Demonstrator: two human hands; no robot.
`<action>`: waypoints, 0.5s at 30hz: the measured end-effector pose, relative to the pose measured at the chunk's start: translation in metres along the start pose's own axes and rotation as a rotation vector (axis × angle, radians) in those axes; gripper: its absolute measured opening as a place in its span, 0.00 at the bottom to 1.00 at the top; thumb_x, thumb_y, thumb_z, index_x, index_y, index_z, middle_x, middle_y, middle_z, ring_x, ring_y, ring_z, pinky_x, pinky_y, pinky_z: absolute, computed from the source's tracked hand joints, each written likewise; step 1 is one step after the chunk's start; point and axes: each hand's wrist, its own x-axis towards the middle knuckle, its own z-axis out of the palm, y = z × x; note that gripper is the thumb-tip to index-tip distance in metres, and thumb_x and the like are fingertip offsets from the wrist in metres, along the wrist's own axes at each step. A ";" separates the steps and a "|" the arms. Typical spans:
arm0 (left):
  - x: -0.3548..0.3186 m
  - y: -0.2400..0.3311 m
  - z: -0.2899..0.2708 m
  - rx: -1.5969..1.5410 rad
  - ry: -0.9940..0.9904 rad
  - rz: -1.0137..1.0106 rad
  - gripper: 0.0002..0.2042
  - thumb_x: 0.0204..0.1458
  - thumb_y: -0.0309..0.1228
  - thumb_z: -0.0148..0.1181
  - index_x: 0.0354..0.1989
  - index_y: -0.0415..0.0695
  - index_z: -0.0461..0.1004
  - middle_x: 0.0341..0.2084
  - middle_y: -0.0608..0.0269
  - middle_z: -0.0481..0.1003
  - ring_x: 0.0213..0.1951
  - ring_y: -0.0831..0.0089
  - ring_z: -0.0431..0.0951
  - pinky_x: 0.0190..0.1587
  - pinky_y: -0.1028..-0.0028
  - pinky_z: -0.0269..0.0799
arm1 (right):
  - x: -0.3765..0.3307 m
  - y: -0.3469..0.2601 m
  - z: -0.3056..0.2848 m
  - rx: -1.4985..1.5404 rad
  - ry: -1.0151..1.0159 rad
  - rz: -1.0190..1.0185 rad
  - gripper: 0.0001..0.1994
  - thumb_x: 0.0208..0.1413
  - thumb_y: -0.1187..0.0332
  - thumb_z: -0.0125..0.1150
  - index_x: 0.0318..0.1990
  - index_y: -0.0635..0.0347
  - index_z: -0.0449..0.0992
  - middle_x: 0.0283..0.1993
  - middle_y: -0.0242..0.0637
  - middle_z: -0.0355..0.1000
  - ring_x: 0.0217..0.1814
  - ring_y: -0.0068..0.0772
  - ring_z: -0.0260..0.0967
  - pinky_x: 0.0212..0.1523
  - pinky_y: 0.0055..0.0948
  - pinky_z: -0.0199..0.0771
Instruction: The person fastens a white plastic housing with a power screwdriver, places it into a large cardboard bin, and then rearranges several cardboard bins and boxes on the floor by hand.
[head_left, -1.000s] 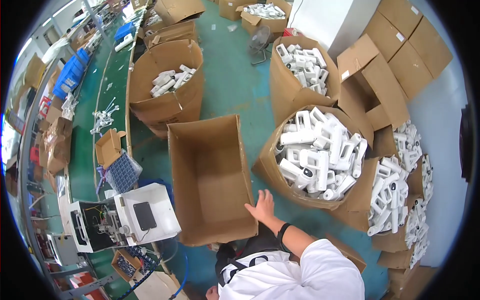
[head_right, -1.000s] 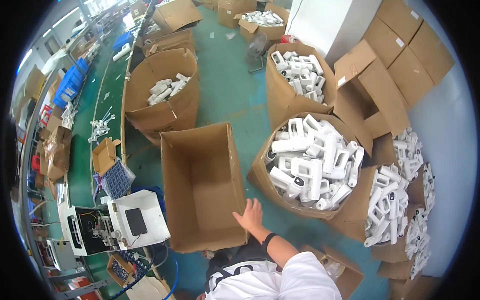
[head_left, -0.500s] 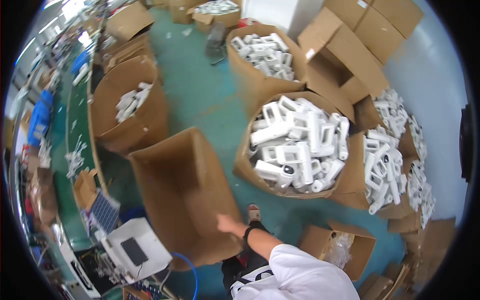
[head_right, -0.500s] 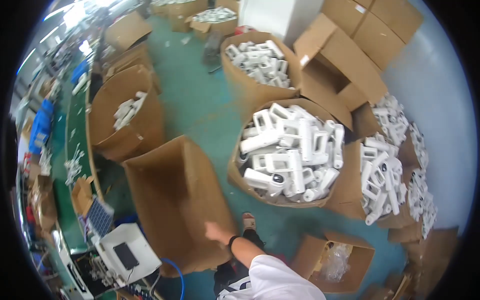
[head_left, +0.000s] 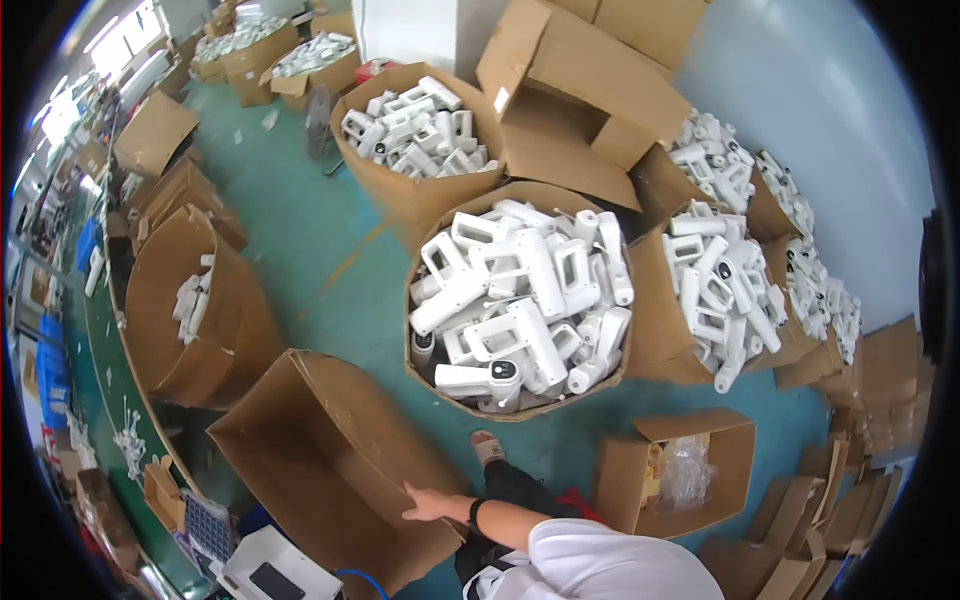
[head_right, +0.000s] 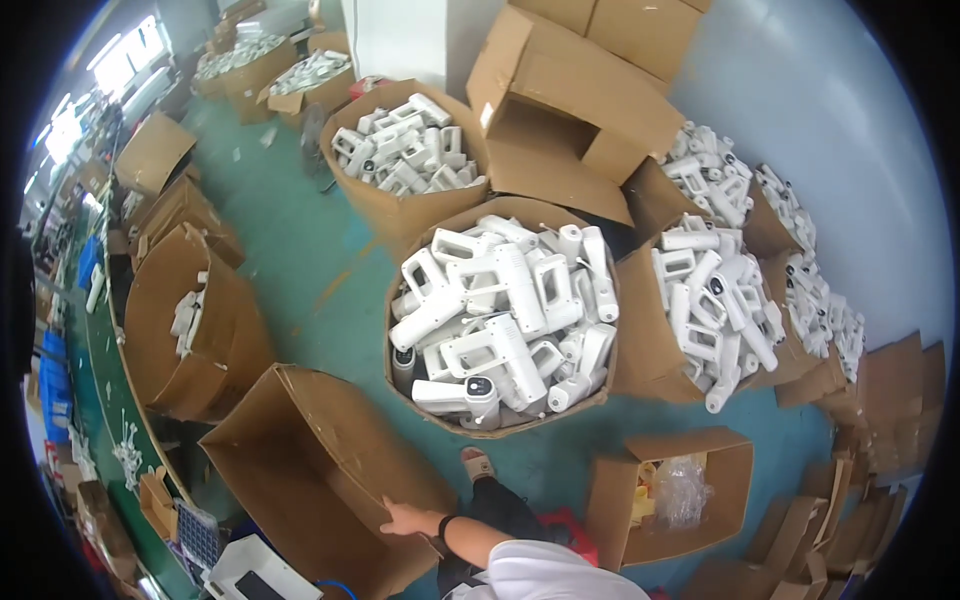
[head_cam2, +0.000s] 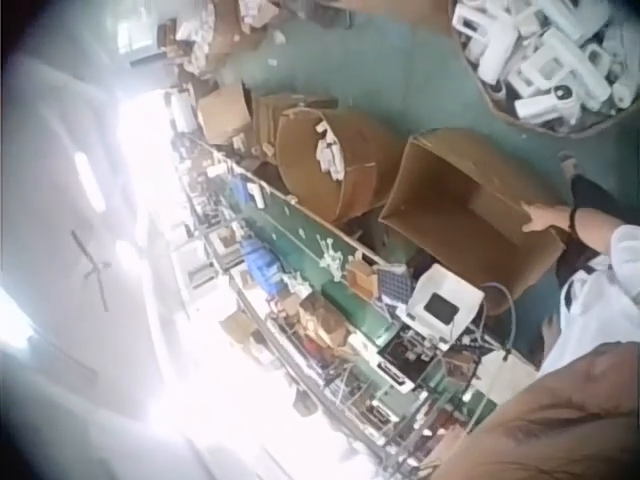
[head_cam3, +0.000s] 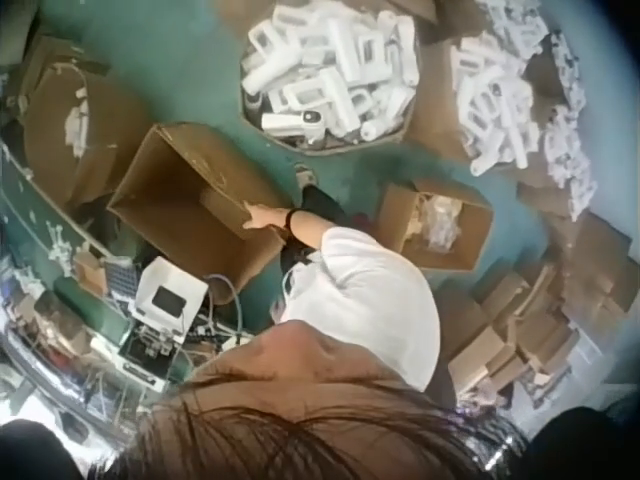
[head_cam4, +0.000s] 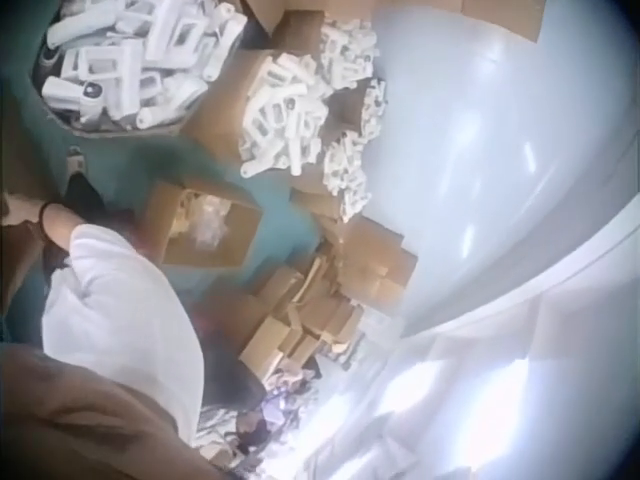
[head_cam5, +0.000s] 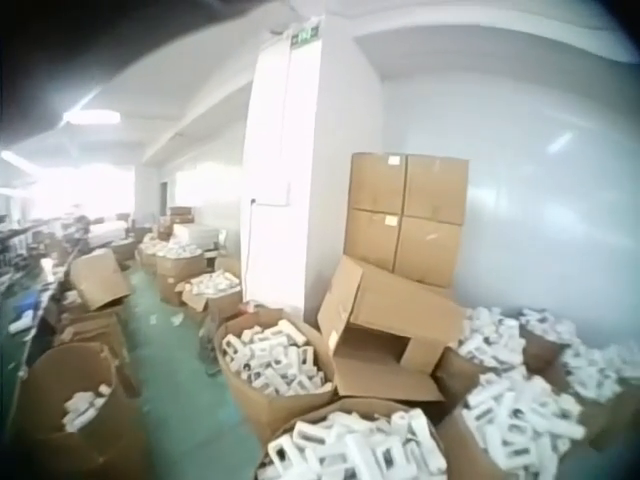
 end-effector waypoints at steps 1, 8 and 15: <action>-0.001 0.005 -0.004 0.008 -0.006 0.003 0.19 0.53 0.41 0.52 0.40 0.35 0.74 0.35 0.40 0.74 0.40 0.45 0.73 0.44 0.61 0.68 | -0.015 -0.010 -0.027 0.016 -0.005 -0.001 0.46 0.48 0.50 0.57 0.65 0.70 0.42 0.57 0.65 0.60 0.58 0.58 0.61 0.57 0.39 0.62; 0.010 0.052 -0.015 0.131 -0.061 0.087 0.18 0.53 0.38 0.53 0.41 0.32 0.73 0.34 0.42 0.76 0.37 0.51 0.76 0.42 0.63 0.69 | -0.120 0.096 -0.129 0.290 0.863 0.228 0.27 0.48 0.53 0.62 0.50 0.65 0.71 0.44 0.49 0.74 0.46 0.40 0.73 0.47 0.32 0.71; 0.049 0.196 0.017 -0.423 -0.068 0.234 0.13 0.54 0.29 0.56 0.44 0.34 0.72 0.35 0.58 0.76 0.36 0.73 0.75 0.38 0.75 0.70 | -0.218 0.215 -0.230 1.207 1.150 0.595 0.30 0.52 0.45 0.54 0.55 0.59 0.65 0.49 0.42 0.66 0.44 0.42 0.68 0.36 0.43 0.74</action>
